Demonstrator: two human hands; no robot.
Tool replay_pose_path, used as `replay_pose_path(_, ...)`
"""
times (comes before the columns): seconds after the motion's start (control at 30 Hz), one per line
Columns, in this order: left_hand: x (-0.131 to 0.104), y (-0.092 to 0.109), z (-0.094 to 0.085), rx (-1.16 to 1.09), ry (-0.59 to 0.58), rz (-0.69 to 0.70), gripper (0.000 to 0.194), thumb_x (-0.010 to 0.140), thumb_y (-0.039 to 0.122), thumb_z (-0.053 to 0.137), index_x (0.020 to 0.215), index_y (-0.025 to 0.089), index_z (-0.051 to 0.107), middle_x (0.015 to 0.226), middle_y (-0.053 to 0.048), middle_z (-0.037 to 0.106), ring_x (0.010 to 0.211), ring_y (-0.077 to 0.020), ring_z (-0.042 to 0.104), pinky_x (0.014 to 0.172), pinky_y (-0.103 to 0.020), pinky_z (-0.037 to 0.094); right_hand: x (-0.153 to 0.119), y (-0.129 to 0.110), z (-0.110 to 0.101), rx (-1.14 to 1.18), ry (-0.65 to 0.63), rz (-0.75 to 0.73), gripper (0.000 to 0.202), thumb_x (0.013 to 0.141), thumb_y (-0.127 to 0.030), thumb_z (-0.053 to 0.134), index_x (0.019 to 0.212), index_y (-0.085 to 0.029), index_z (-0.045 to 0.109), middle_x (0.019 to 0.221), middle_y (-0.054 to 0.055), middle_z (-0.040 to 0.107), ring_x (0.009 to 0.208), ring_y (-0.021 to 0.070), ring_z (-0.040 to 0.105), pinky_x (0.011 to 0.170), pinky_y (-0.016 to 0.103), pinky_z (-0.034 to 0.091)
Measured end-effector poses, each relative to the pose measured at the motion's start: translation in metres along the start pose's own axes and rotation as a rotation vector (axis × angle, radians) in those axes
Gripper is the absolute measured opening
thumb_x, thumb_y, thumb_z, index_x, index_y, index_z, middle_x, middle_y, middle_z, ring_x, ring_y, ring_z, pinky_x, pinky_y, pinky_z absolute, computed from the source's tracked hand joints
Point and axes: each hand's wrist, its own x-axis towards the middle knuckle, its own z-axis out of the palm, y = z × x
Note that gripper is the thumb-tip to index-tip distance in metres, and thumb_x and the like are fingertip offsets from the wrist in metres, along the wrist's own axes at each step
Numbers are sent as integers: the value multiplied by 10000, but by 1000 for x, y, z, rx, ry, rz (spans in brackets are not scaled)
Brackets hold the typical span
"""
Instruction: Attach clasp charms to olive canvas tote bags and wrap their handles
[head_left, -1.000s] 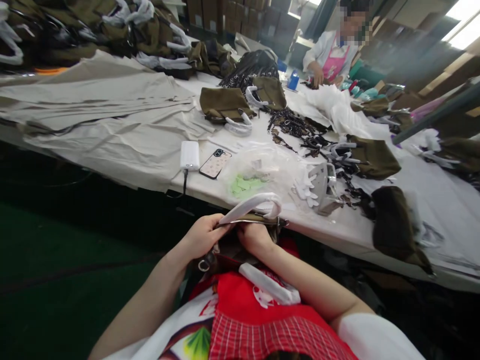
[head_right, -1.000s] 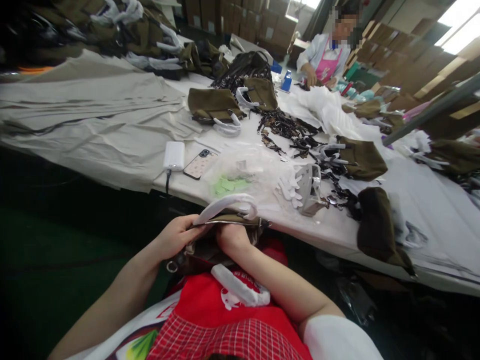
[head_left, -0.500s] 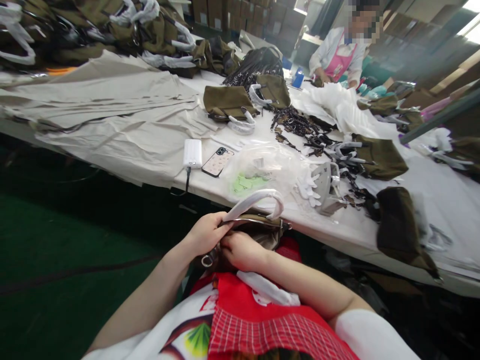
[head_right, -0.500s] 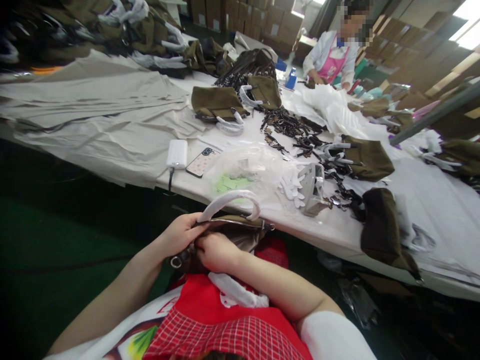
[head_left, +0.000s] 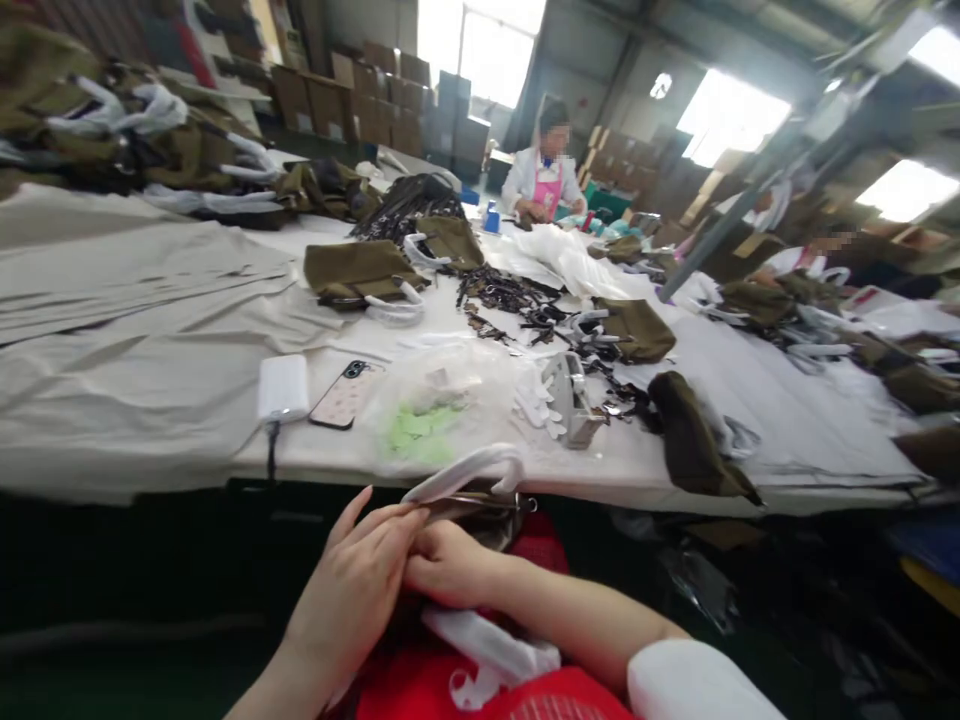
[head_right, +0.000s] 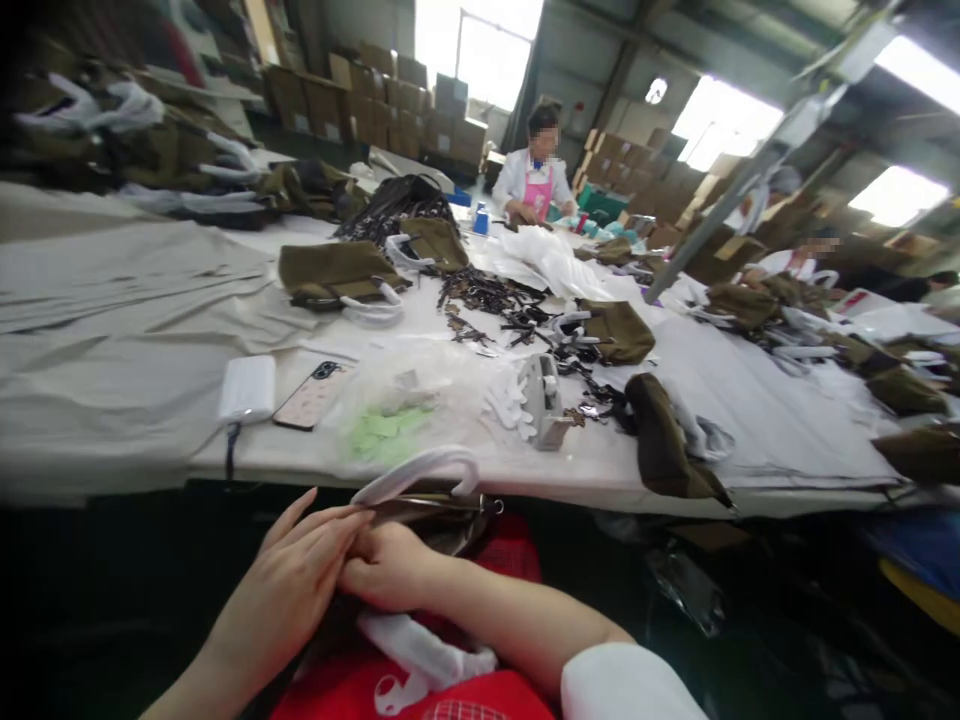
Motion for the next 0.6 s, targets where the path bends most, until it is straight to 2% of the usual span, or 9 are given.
replay_pose_path(0.1, 1, -20, 9, 49, 42, 108, 301, 937, 270, 412, 1076, 221, 675, 1039, -64, 759, 1012, -232, 686, 1032, -436, 453, -11, -15, -24, 297, 29, 125, 176, 774, -156, 464, 620, -174, 548, 541, -46, 470, 512, 88, 412, 498, 190, 354)
replay_pose_path(0.17, 0, -26, 12, 69, 76, 172, 294, 921, 349, 448, 1052, 214, 674, 1022, -83, 757, 980, -250, 694, 912, -394, 534, -17, -27, -38, 326, 45, 154, 159, 777, -187, 488, 639, -177, 565, 565, -49, 488, 530, 86, 432, 497, 181, 351)
replay_pose_path(0.27, 0, -25, 17, 93, 123, 252, 294, 922, 375, 433, 930, 224, 685, 882, -78, 761, 877, -256, 710, 784, -367, 578, -23, -39, -47, 9, 47, 79, 145, 785, -240, 546, 663, -187, 603, 663, -40, 583, 663, 111, 533, 582, 184, 394)
replay_pose_path(0.37, 8, -18, 19, 96, 109, 309, 343, 947, 316, 380, 763, 251, 662, 754, -49, 744, 782, -231, 715, 749, -342, 582, -31, -42, -47, -334, 156, -38, 225, 836, -321, 540, 665, -199, 618, 683, -20, 631, 706, 140, 568, 619, 211, 416)
replay_pose_path(0.43, 14, -13, 17, 67, 105, 315, 368, 950, 287, 364, 719, 260, 649, 720, -33, 736, 735, -210, 714, 719, -317, 579, -41, -43, -46, -467, 231, -133, 242, 875, -352, 511, 748, -213, 663, 772, 1, 685, 757, 157, 602, 685, 229, 454)
replay_pose_path(0.53, 14, -6, 12, -5, 105, 215, 354, 951, 301, 381, 737, 254, 657, 714, -28, 731, 667, -186, 702, 648, -279, 568, -58, -45, -51, -599, 367, -291, 252, 921, -345, 477, 1021, -254, 690, 1120, 31, 695, 1031, 176, 607, 945, 272, 441)
replay_pose_path(0.6, 2, -3, 8, -51, 99, 105, 335, 953, 323, 391, 784, 244, 670, 731, -32, 733, 641, -175, 693, 629, -259, 559, -66, -44, -58, -659, 435, -346, 300, 930, -382, 506, 1176, -283, 646, 1338, 33, 596, 1258, 197, 493, 1115, 337, 316)
